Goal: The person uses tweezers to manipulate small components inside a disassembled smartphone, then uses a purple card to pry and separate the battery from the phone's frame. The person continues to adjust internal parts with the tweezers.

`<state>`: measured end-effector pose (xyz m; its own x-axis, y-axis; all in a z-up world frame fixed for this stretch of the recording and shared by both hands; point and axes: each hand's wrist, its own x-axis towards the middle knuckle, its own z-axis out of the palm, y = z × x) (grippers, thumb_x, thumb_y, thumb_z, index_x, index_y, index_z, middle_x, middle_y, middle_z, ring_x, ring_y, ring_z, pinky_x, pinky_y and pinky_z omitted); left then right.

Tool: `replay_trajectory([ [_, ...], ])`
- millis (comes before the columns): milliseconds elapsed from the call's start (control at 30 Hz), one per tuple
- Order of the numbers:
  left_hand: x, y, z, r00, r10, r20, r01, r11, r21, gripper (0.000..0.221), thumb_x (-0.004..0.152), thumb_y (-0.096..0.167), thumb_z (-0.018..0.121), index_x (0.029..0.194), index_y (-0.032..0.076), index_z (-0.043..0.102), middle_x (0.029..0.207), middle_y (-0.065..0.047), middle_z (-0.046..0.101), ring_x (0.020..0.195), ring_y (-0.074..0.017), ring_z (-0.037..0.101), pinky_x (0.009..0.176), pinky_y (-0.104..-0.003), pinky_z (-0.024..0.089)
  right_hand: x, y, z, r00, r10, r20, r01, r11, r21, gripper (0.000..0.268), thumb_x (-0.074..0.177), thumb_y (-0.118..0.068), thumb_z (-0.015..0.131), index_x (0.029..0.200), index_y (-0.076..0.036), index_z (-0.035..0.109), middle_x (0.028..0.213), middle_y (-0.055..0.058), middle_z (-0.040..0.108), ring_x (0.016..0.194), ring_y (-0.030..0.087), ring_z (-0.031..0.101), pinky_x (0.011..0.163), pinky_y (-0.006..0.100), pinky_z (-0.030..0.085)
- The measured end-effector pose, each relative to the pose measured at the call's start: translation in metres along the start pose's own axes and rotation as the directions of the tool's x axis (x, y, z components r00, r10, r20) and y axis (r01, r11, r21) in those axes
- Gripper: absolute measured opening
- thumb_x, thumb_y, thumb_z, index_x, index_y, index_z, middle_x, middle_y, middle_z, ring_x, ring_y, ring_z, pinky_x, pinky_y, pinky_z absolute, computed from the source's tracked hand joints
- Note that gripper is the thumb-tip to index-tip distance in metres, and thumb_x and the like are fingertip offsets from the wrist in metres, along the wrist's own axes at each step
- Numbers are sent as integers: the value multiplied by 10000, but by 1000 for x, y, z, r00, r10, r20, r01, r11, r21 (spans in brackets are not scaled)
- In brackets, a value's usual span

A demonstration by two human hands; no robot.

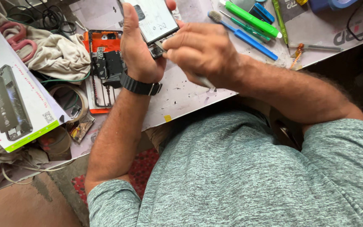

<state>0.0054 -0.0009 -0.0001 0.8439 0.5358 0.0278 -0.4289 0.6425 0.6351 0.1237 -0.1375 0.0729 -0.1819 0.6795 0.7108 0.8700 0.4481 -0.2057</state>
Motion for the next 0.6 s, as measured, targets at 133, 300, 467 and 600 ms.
replay_trajectory([
  [133,0,1,3,998,-55,23,57,997,-57,654,1099,568,407,1301,-33,563,1199,-183,687,944,-296,728,862,-401,614,-6,12,10,969,-245,-32,238,961,-139,166,913,30,759,888,-11,601,1096,176,713,960,268,720,811,372,619],
  [300,0,7,5,993,-58,102,64,996,-57,691,1103,592,400,1334,-43,543,1252,-182,666,1011,-291,718,915,-400,611,-7,18,8,938,-344,-50,330,926,-184,234,946,54,755,858,-19,551,1127,190,698,990,272,708,921,409,647],
  [467,1,17,2,972,-74,224,86,995,-45,641,1133,545,433,1384,-37,529,1302,-182,663,1073,-283,712,945,-389,608,-2,16,4,940,-334,-69,318,932,-176,282,936,-6,782,812,-53,533,1089,181,708,966,271,725,891,424,650],
  [600,3,17,-2,953,-77,292,101,992,-69,586,1110,491,524,1401,-18,517,1315,-197,658,1100,-299,714,957,-408,613,-2,13,6,945,-300,-131,276,945,-176,288,988,7,792,852,-43,542,1126,176,705,1003,283,725,886,428,664],
])
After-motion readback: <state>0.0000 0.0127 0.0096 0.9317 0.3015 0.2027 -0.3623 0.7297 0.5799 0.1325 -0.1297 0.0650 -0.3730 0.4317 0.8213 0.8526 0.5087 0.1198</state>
